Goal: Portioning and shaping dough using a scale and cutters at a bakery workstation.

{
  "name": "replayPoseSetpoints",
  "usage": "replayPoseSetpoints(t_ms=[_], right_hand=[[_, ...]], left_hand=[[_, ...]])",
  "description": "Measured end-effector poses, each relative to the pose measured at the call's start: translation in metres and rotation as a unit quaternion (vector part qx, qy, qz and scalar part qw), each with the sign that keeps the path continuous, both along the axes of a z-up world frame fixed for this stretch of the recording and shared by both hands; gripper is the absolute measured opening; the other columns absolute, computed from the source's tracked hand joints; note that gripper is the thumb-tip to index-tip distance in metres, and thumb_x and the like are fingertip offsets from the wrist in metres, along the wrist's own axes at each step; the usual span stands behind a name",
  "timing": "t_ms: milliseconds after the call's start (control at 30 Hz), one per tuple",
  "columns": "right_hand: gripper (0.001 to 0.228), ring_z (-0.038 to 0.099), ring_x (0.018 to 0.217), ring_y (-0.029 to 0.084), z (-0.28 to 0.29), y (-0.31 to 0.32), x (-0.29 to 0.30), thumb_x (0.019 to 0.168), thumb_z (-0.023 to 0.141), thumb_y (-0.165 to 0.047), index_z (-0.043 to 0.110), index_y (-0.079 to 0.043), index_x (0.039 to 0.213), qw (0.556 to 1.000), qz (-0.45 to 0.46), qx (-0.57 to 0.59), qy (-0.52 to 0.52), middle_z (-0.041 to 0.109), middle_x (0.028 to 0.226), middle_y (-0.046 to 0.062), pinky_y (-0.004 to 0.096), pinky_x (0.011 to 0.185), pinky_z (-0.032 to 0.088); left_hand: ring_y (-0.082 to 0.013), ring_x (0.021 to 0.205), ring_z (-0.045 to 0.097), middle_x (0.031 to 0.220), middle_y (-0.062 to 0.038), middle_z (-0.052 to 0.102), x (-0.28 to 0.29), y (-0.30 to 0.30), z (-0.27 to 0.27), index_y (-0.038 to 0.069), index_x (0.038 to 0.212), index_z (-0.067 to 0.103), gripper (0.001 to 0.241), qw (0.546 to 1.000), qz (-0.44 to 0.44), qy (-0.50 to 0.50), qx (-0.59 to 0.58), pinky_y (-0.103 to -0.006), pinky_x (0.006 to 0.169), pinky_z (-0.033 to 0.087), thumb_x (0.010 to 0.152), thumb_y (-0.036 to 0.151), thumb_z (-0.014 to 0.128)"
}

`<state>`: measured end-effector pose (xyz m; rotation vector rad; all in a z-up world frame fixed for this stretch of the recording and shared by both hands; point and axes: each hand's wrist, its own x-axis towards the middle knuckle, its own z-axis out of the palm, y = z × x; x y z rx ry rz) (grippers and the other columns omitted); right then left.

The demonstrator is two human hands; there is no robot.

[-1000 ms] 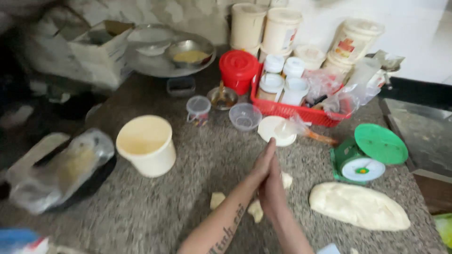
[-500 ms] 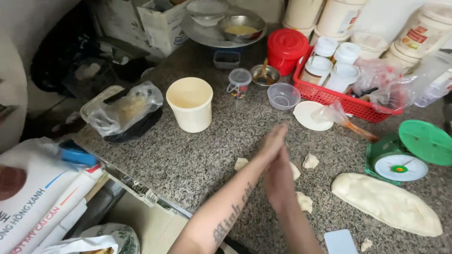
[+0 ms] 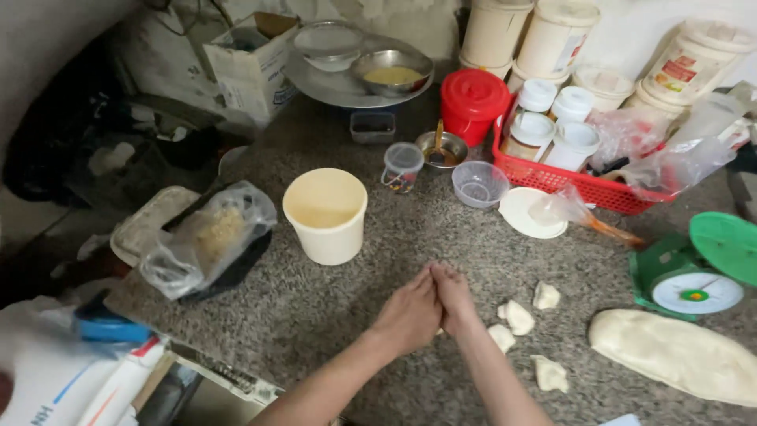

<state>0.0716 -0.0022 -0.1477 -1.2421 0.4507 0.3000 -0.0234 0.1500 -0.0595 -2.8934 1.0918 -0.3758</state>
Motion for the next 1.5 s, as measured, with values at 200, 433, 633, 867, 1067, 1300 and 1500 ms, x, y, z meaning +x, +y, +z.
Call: replayPoseSetpoints(t_ms=[200,433,633,867,1067,1300,1500], right_hand=[[0.076,0.044,0.042,0.017,0.046,0.065,-0.010,0.129,0.053,-0.042,0.065,-0.016,0.059,0.909,0.039,-0.371,-0.185,0.055,0.046,0.003,0.043,0.054,0.048],[0.045,0.084,0.108,0.047,0.028,-0.005,-0.001,0.126,0.050,-0.051,0.073,-0.015,0.111,0.810,-0.071,-0.579,-0.060,0.086,0.099,0.021,0.066,0.091,0.065],[0.030,0.079,0.101,0.036,0.012,-0.064,-0.065,0.130,0.053,-0.029,0.076,-0.010,0.128,0.873,-0.166,-0.456,-0.043,0.082,0.104,0.016,0.056,0.095,0.061],[0.034,0.082,0.120,0.042,-0.007,-0.033,-0.131,0.117,0.061,-0.037,0.086,-0.015,0.124,0.862,-0.058,-0.504,-0.016,0.089,0.115,0.015,0.060,0.107,0.061],[0.043,0.064,0.151,0.043,0.004,-0.023,-0.170,0.113,0.057,-0.007,0.069,-0.007,0.154,0.723,0.082,-0.642,-0.243,0.071,0.156,0.018,0.057,0.126,0.053],[0.048,0.056,0.159,0.042,-0.014,-0.034,-0.180,0.113,0.053,-0.012,0.065,-0.007,0.159,0.679,0.083,-0.671,-0.287,0.063,0.166,0.016,0.056,0.132,0.049],[0.042,0.060,0.155,0.043,-0.011,-0.034,-0.175,0.112,0.055,-0.013,0.070,-0.004,0.150,0.687,0.064,-0.656,-0.305,0.068,0.159,0.019,0.056,0.131,0.050]], left_hand=[[-0.0186,0.067,0.050,0.063,0.001,0.059,0.016,0.082,0.015,0.010,0.068,0.075,0.039,0.841,-0.071,0.275,-0.461,-0.0330,0.078,0.057,0.106,0.016,0.072],[-0.0293,0.133,0.077,0.131,-0.006,0.083,0.137,0.208,-0.124,0.022,0.136,0.082,0.029,0.870,0.184,0.336,-0.311,-0.0503,0.113,0.063,0.107,0.026,0.076],[-0.0511,0.136,0.074,0.140,-0.031,0.080,0.217,0.280,-0.145,-0.005,0.144,0.079,0.043,0.843,0.227,0.282,-0.398,-0.0667,0.118,0.059,0.106,0.015,0.073],[-0.0494,0.129,0.075,0.129,-0.025,0.082,0.158,0.135,-0.130,0.006,0.145,0.079,0.040,0.826,0.174,0.360,-0.397,-0.0621,0.108,0.062,0.110,0.021,0.068],[-0.0417,0.129,0.073,0.131,-0.018,0.078,0.078,0.010,-0.121,0.011,0.147,0.077,0.044,0.895,-0.033,0.353,-0.273,-0.0558,0.109,0.062,0.108,0.031,0.073],[-0.0453,0.109,0.083,0.104,-0.022,0.086,0.082,0.004,-0.158,0.009,0.128,0.086,0.038,0.813,-0.068,0.523,-0.248,-0.0533,0.090,0.067,0.094,0.024,0.087],[-0.0244,0.072,0.076,0.092,-0.021,0.082,0.110,0.003,-0.134,-0.001,0.125,0.079,0.032,0.660,0.051,0.500,-0.559,-0.0317,0.052,0.063,0.097,0.009,0.089]])
